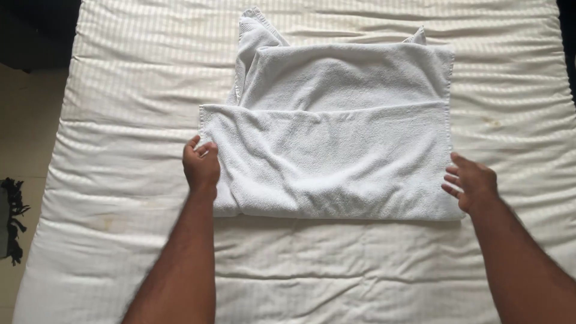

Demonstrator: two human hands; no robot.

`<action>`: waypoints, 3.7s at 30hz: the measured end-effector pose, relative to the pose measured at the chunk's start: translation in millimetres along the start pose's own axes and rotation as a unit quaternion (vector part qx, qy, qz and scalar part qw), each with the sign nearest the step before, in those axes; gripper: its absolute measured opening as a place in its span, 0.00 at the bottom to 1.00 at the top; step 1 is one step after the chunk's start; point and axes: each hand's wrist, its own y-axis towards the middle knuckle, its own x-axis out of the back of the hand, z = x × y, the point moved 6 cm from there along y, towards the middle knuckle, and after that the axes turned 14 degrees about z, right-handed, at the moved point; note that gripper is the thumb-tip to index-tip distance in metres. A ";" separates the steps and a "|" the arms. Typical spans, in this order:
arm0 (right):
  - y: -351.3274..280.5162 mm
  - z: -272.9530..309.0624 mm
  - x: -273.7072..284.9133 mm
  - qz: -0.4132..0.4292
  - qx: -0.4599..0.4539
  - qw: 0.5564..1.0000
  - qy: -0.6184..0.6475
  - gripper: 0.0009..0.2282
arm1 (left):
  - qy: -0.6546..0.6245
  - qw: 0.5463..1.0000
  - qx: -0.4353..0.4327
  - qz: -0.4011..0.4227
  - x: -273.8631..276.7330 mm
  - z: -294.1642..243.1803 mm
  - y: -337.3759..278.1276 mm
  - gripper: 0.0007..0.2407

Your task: The person folds a white towel on a bed, smoothing it out and folding it into a compact rectangle before placing it on a nearby nightstand. Then, the person gathers the white bed sheet from the bed and begins to fold it by hand.

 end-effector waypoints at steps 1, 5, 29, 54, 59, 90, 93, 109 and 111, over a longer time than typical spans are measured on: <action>6.1 -17.5 7.4 -0.027 -0.013 0.992 -0.123 0.24 | 0.210 0.977 -0.031 -0.030 8.6 8.2 -7.8 0.23; -0.2 -52.0 34.9 -0.109 -0.018 0.883 -0.457 0.32 | 0.534 0.830 0.044 -0.153 29.5 14.7 -70.8 0.28; -18.9 -117.4 116.2 -0.009 -0.177 0.950 -0.257 0.20 | 0.406 0.911 -0.041 -0.065 82.4 -19.1 -99.6 0.15; -107.7 -311.7 212.1 0.031 -0.374 0.850 -0.369 0.29 | 0.530 0.842 0.091 -0.038 256.9 116.6 -210.3 0.19; -34.5 -306.0 214.9 0.064 -0.251 0.740 -0.621 0.28 | 0.576 0.773 0.264 -0.026 205.6 57.8 -195.1 0.23; -45.2 -59.3 -44.0 -0.016 0.033 0.600 -0.799 0.15 | 0.724 0.634 0.162 0.218 2.0 -5.2 25.5 0.21; -40.9 -63.0 -42.4 -0.028 0.015 0.586 -0.810 0.15 | 0.577 0.763 0.174 0.232 18.0 6.5 40.4 0.23; -26.7 -46.3 -31.1 -0.027 -0.041 0.605 -0.795 0.14 | 0.725 0.683 0.020 0.093 52.7 -55.6 38.1 0.12; -26.5 -36.5 -26.9 -0.032 -0.040 0.605 -0.794 0.14 | 0.705 0.706 -0.024 0.066 63.1 -44.4 45.7 0.13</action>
